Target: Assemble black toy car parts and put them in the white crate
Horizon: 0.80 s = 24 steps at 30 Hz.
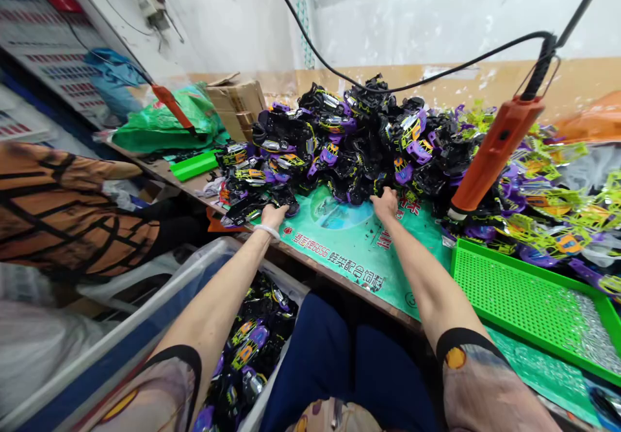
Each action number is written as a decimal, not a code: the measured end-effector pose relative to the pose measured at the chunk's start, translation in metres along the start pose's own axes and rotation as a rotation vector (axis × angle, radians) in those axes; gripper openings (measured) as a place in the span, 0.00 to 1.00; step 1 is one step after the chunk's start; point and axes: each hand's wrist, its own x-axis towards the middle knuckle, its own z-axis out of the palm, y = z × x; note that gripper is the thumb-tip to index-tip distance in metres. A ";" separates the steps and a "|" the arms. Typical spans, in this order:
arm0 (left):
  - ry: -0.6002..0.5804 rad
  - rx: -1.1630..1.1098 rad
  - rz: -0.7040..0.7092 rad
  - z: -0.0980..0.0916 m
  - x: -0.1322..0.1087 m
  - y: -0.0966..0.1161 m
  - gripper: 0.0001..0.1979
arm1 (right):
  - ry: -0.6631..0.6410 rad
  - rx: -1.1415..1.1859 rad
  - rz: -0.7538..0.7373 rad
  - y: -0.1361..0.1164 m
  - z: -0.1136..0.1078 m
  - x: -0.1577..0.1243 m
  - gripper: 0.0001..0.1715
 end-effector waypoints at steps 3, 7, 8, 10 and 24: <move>-0.040 -0.105 -0.072 0.002 -0.005 0.002 0.09 | -0.035 0.008 -0.023 0.003 -0.005 -0.002 0.30; -0.141 -0.290 -0.168 -0.001 -0.028 0.003 0.07 | -0.080 0.080 -0.030 0.009 -0.022 -0.024 0.24; -0.165 -0.334 -0.184 -0.003 -0.036 0.003 0.06 | -0.105 0.091 -0.036 0.011 -0.027 -0.032 0.24; -0.223 -0.449 -0.222 -0.008 -0.058 0.001 0.07 | -0.173 0.085 -0.096 0.016 -0.040 -0.052 0.23; -0.437 -1.012 -0.187 -0.021 -0.200 -0.016 0.23 | -0.145 -0.163 -0.722 0.035 -0.093 -0.183 0.26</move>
